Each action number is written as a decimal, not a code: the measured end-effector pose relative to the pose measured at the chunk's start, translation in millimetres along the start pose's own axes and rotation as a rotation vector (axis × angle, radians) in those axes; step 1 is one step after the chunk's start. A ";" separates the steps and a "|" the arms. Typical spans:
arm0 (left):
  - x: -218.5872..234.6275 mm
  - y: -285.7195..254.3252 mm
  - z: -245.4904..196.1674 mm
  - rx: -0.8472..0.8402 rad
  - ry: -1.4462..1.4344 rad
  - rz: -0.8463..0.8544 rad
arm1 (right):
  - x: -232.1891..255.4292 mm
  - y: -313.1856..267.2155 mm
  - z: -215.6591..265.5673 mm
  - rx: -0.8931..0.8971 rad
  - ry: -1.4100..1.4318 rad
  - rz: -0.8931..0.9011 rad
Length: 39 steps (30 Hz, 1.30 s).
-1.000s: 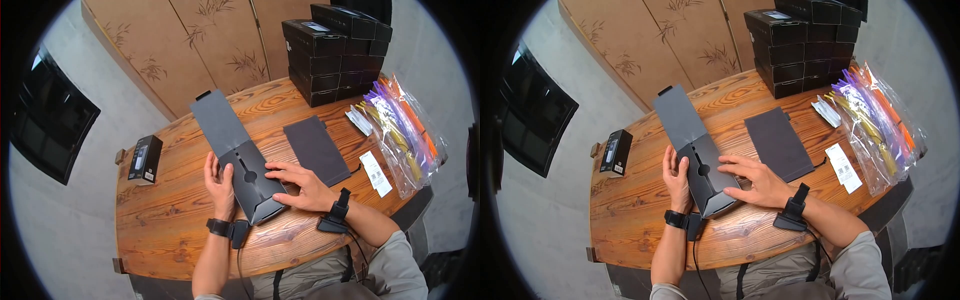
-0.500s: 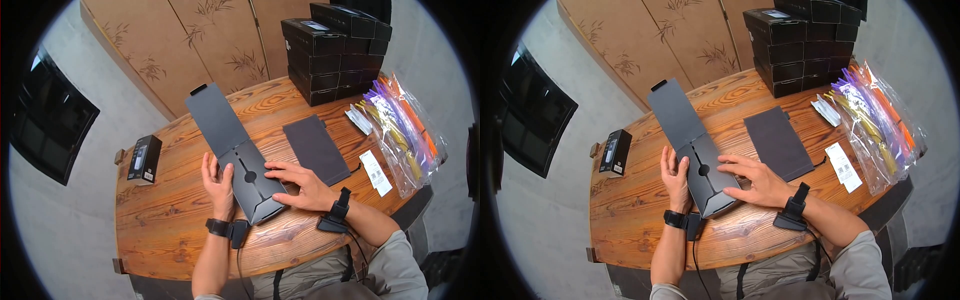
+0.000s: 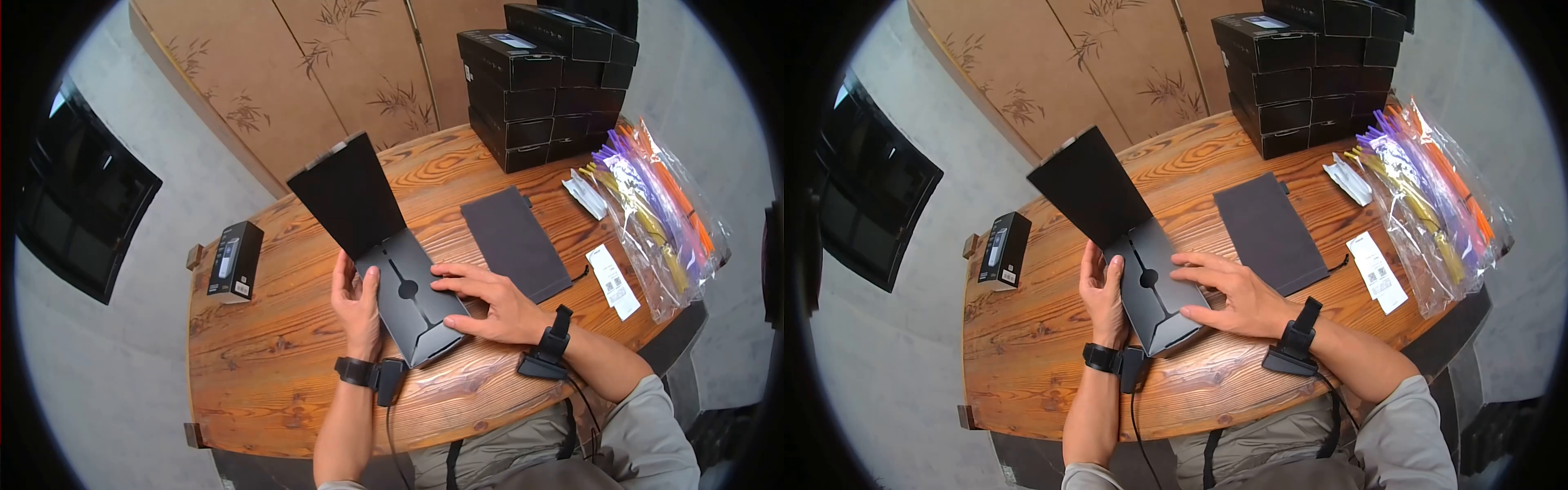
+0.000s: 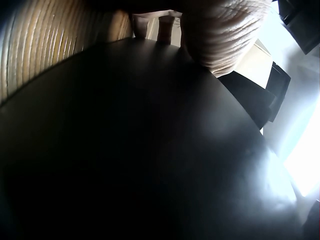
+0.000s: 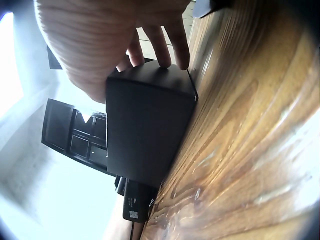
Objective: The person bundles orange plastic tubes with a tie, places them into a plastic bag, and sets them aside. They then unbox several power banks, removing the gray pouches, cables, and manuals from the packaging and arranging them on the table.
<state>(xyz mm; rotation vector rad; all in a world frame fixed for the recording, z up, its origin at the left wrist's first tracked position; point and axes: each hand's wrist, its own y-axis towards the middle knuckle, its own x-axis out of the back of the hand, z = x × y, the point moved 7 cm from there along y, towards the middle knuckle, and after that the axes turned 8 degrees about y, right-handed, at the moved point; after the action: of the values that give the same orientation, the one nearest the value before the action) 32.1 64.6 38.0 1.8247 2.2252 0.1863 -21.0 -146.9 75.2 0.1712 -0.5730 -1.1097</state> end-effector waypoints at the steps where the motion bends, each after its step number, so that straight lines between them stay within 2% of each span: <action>1: 1.0 -0.2 1.3 0.006 0.007 -0.004 | -0.1 -0.1 -0.1 -0.003 0.002 -0.001; 9: 2.1 2.7 10.9 -0.044 0.077 0.110 | 1.2 1.4 0.9 -0.011 0.026 0.007; 13: -1.4 1.8 14.9 0.016 0.061 0.143 | 2.2 1.7 3.9 0.038 0.010 -0.023; 16: -10.6 -0.6 4.3 -0.015 0.050 0.167 | 2.5 1.5 3.5 0.034 0.000 -0.024; 19: -15.1 -4.9 2.0 0.053 0.042 0.272 | 2.8 1.7 4.0 0.026 -0.005 -0.025; 23: -15.0 -2.6 1.7 0.092 0.012 0.260 | 3.4 2.1 4.8 0.034 -0.018 -0.031; 25: -21.1 -7.8 -9.4 0.087 0.038 0.272 | 3.8 1.9 5.7 0.052 -0.033 -0.033; 27: -16.1 -2.4 -1.3 0.048 0.050 0.289 | 4.0 2.1 6.2 0.056 -0.029 -0.042; 32: -22.0 -7.4 -2.7 0.056 -0.078 0.287 | 6.7 1.0 6.1 0.059 -0.065 -0.047; 34: -23.0 -10.4 0.2 0.135 -0.142 0.359 | 6.5 0.3 3.8 -0.049 0.058 -0.043; 35: -22.4 -9.6 1.3 0.117 -0.145 0.369 | 5.8 -0.4 1.9 -0.104 0.119 -0.042; 39: -23.2 -8.6 4.5 0.103 -0.176 0.405 | 4.9 -1.5 -4.1 -0.047 0.091 -0.066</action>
<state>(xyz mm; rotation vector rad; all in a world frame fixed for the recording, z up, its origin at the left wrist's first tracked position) 29.4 39.8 34.2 2.2365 1.7607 -0.0158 -18.6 -152.5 72.8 0.2003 -0.4624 -1.1718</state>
